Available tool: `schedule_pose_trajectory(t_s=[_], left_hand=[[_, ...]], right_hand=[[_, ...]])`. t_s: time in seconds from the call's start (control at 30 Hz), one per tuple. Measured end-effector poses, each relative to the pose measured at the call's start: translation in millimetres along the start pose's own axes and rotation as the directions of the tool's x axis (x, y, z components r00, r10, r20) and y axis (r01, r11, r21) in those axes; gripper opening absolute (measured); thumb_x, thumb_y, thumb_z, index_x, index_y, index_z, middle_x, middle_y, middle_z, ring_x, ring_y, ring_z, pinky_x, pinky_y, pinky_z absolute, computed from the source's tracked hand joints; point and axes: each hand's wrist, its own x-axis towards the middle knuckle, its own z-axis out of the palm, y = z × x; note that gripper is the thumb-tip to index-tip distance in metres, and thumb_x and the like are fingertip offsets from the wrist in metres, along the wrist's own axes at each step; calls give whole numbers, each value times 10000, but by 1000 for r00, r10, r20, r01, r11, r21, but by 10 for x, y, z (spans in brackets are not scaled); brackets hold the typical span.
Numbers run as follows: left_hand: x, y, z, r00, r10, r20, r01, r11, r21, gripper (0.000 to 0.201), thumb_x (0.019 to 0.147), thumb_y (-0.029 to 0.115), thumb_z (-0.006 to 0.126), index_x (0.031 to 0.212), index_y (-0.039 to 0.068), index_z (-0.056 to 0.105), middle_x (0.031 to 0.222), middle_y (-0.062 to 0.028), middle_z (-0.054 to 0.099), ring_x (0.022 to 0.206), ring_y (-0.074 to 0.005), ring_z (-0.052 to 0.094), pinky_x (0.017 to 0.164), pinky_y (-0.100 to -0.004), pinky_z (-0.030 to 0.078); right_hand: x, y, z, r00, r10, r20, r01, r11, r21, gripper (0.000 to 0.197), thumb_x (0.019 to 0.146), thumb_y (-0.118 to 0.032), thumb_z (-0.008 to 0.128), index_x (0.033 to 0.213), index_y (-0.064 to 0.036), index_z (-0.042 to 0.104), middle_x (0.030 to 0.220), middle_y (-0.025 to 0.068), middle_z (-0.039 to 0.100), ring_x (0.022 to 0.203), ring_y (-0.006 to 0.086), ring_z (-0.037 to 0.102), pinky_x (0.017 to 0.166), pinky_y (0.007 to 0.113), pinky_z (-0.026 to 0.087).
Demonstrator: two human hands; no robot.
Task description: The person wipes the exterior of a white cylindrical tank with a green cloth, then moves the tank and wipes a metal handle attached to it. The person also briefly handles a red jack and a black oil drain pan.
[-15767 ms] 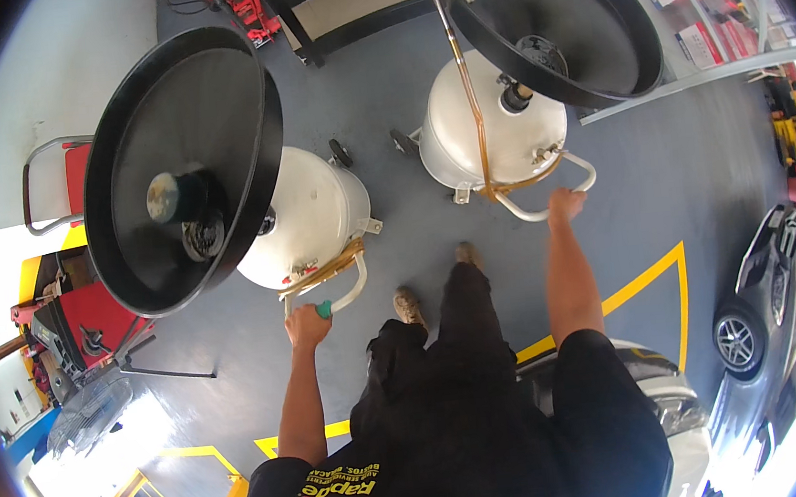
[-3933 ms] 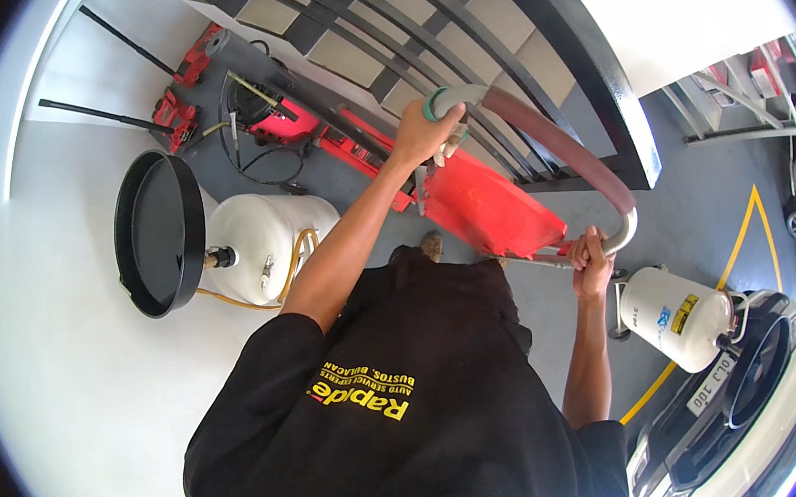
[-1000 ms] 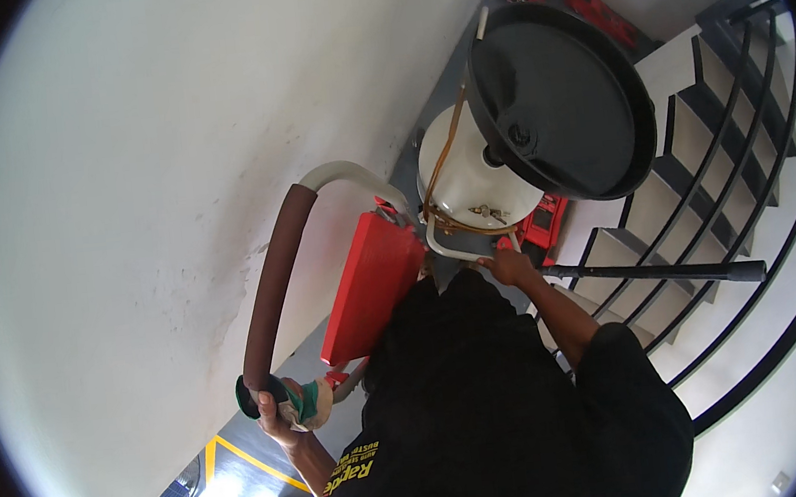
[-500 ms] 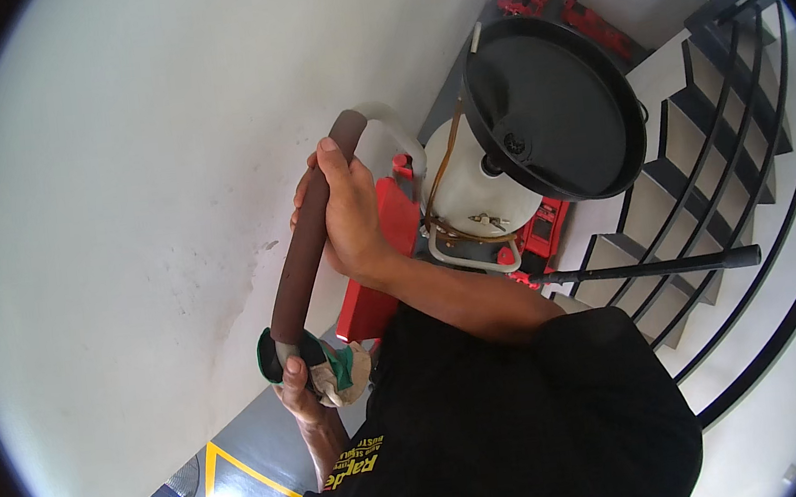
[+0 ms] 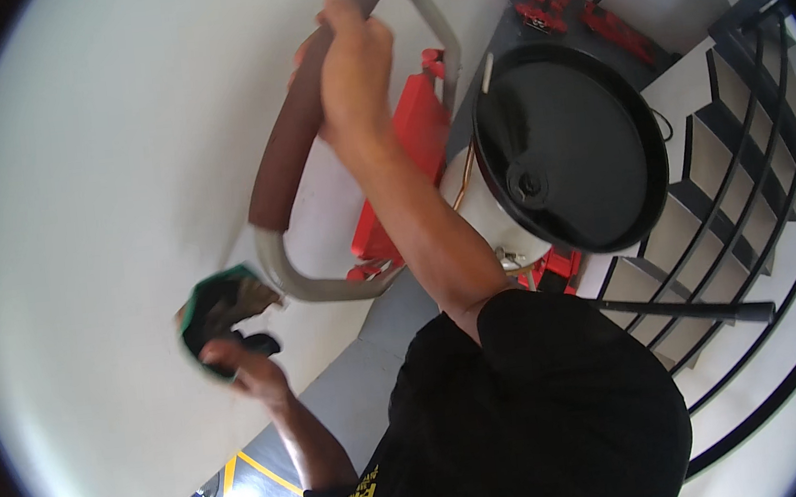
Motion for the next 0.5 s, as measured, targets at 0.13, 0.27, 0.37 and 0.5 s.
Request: schedule_pose_trajectory(t_s=[0.13, 0.27, 0.37, 0.5], left_hand=[[759, 120, 62, 686, 701, -197, -575, 687, 444, 693, 1160, 544, 190, 1284, 1, 602, 1108, -215, 590, 891, -285, 661, 676, -340, 611], [1107, 154, 388, 425, 891, -158, -703, 435, 562, 680, 1161, 563, 148, 1332, 63, 576, 1156, -173, 564, 956, -261, 685, 779, -359, 640], [1164, 357, 454, 264, 964, -25, -738, 219, 638, 634, 1171, 521, 126, 1353, 87, 552, 1147, -171, 580, 939, -265, 685, 771, -354, 638], [1132, 638, 462, 300, 954, -1, -672, 212, 709, 505, 1188, 458, 166, 1430, 145, 481, 1156, -149, 587, 920, -244, 642, 762, -313, 576]], right_hand=[[1141, -457, -197, 994, -106, 8, 106, 994, 34, 393, 1049, -403, 613, 1091, -13, 636, 752, 82, 643, 624, 235, 642, 578, 408, 553], [2478, -1008, -555, 979, -204, -29, 206, 977, 62, 399, 1005, -444, 653, 996, -47, 616, 724, 77, 590, 585, 246, 595, 529, 411, 533], [3272, -1471, -949, 976, -202, -86, 203, 979, 0, 417, 1008, -451, 641, 1015, -34, 626, 734, 85, 594, 592, 246, 592, 530, 402, 528], [4236, -2372, -1484, 971, -205, -125, 182, 967, -176, 392, 1014, -433, 630, 1020, -41, 631, 754, 85, 599, 601, 231, 582, 526, 392, 519]])
